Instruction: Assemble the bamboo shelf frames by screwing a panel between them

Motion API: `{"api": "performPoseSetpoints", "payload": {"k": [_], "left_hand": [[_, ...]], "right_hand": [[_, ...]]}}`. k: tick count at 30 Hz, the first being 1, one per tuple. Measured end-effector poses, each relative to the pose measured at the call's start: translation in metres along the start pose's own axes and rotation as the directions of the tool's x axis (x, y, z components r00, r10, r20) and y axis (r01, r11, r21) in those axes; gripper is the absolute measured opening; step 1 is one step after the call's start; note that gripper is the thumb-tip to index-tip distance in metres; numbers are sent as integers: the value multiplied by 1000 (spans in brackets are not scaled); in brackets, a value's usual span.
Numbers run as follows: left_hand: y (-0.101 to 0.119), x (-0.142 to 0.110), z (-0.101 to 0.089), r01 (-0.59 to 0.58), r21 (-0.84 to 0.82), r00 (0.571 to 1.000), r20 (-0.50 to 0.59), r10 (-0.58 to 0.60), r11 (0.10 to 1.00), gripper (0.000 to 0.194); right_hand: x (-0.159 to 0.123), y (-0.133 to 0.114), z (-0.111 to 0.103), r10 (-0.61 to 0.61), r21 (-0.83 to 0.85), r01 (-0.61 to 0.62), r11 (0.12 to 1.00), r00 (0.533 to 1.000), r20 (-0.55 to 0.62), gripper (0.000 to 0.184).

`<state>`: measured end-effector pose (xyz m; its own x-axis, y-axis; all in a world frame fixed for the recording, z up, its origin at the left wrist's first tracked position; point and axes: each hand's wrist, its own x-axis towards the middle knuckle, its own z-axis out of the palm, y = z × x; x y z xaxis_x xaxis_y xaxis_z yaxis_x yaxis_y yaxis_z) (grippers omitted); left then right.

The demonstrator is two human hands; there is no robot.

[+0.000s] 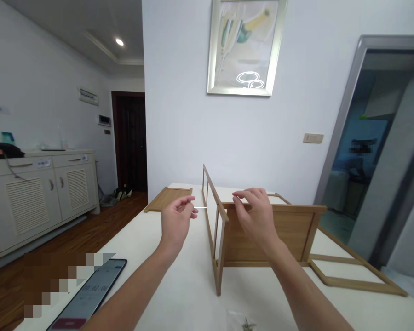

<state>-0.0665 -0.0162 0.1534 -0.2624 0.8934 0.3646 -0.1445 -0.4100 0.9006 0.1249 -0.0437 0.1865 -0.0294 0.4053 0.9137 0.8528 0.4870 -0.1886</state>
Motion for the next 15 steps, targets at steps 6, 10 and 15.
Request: {"api": "performPoseSetpoints", "payload": {"k": [6,10,15], "left_hand": [[17,15,29,10,-168,1000,31,-5,986,29],[11,17,32,-8,-80,999,50,12,997,27],[8,17,27,28,-84,996,92,-20,996,27]], "right_hand": [[24,4,-2,73,-34,-65,997,934,351,22],[20,1,-1,33,5,-42,999,848,529,25],[16,1,-3,2,176,-139,975,791,612,26]]}}
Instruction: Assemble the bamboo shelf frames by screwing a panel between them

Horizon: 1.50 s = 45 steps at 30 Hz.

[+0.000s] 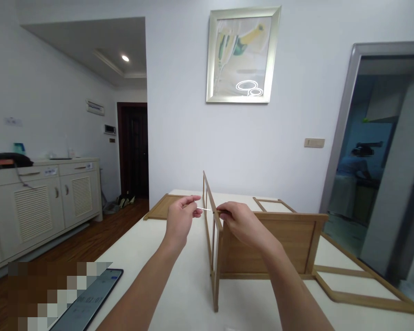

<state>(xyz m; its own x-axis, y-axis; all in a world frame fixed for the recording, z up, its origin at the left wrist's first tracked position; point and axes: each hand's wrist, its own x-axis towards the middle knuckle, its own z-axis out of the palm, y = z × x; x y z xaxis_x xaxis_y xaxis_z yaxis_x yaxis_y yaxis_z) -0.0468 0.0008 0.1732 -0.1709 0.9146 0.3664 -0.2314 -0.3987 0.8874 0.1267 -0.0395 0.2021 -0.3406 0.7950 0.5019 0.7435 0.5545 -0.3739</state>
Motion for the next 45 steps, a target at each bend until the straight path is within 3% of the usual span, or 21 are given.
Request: {"api": "performPoseSetpoints", "payload": {"k": [5,9,14,21,30,39,45], "left_hand": [[11,-4,-6,23,-4,999,38,-23,1000,27],[30,-8,-18,-3,112,998,62,-4,994,27],[50,-8,-35,26,272,969,229,-91,962,25],[44,-1,-41,122,218,943,280,-182,968,11],[38,4,-45,176,135,926,314,-210,975,9],[37,5,-47,205,151,913,326,-244,967,12],[34,10,-56,192,200,901,351,-253,961,29]], "right_hand": [[-6,0,-1,19,120,-18,993,1000,-7,33],[-9,-7,-2,-3,143,2,990,1000,11,34],[-8,-15,-1,-19,111,17,994,1000,13,32],[-7,-19,1,-43,87,41,995,999,27,29],[-4,-17,7,-49,159,47,986,999,12,32],[-3,-19,8,-44,161,43,986,999,0,32],[-4,-19,7,-45,136,44,990,999,0,31]]}}
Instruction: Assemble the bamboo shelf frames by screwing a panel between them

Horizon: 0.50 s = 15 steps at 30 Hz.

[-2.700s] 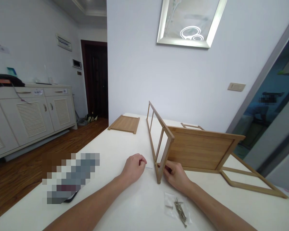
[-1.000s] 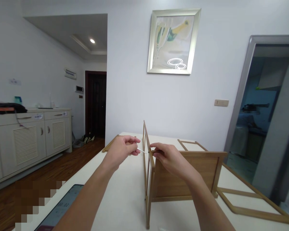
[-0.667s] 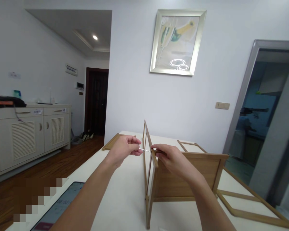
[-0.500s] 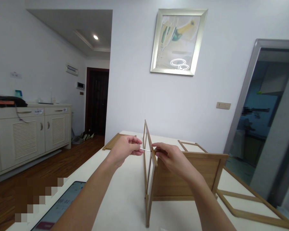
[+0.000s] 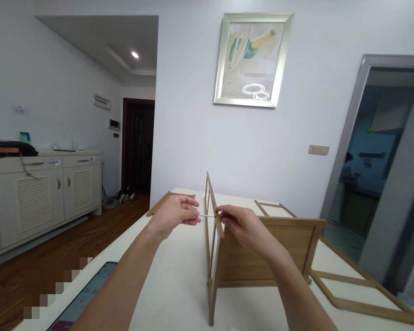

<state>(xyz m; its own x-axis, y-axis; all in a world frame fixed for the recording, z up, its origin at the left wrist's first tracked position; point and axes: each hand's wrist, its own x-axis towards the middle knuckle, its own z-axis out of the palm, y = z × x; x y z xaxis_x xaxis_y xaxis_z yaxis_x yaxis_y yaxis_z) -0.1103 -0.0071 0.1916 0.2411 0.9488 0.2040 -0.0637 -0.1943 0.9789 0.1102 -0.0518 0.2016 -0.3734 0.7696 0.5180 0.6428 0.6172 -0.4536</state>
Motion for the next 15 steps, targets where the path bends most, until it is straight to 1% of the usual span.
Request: {"api": "performPoseSetpoints", "payload": {"k": [3,8,13,15], "left_hand": [[0,0,-3,-11,32,1000,17,11,999,27],[0,0,1,-34,82,999,0,34,996,25],[-6,5,4,-33,38,997,-70,36,999,29],[-8,6,4,-32,36,996,-79,35,999,32]], "right_hand": [[0,0,1,-15,-12,15,1000,1000,-7,31],[2,3,5,-60,-103,57,993,998,-32,37],[5,6,8,-72,-155,66,986,997,-34,37],[5,6,8,-72,-176,63,982,997,-40,37]]}}
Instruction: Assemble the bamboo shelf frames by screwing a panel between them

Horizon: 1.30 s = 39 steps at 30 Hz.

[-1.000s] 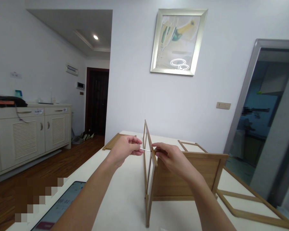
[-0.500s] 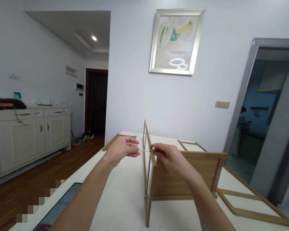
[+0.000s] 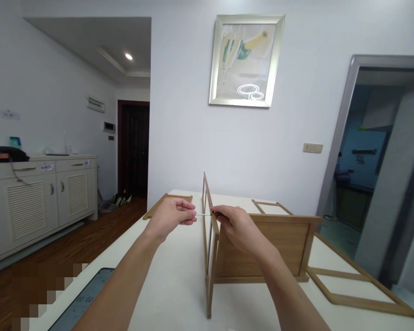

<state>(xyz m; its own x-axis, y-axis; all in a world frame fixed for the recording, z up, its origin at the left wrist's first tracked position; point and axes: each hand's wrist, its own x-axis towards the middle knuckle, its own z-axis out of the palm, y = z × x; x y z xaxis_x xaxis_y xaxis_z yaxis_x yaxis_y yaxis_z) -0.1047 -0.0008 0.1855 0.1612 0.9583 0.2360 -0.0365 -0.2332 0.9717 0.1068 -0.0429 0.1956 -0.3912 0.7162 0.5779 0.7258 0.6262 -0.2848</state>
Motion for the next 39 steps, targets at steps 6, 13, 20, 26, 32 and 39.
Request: {"api": "performPoseSetpoints", "payload": {"k": [6,13,20,26,32,39], "left_hand": [[1,0,1,7,-3,1000,-21,-7,1000,37],[5,-3,5,29,60,1000,5,-29,998,35],[8,-5,7,-8,182,1000,1,8,983,26],[12,-8,9,-30,238,999,-8,33,971,18],[9,-7,9,-38,219,999,21,34,975,14],[4,-3,6,11,23,995,97,-13,1000,39]], "right_hand": [[-1,2,0,-12,-19,12,1000,1000,-13,36],[-2,7,1,-10,18,10,1000,1000,-16,28],[-4,7,1,41,79,-37,996,998,-54,27],[-2,5,2,-45,-51,46,998,999,14,40],[-2,5,0,-31,-67,32,997,999,20,39],[-2,6,1,-43,-58,43,997,999,10,35]]}}
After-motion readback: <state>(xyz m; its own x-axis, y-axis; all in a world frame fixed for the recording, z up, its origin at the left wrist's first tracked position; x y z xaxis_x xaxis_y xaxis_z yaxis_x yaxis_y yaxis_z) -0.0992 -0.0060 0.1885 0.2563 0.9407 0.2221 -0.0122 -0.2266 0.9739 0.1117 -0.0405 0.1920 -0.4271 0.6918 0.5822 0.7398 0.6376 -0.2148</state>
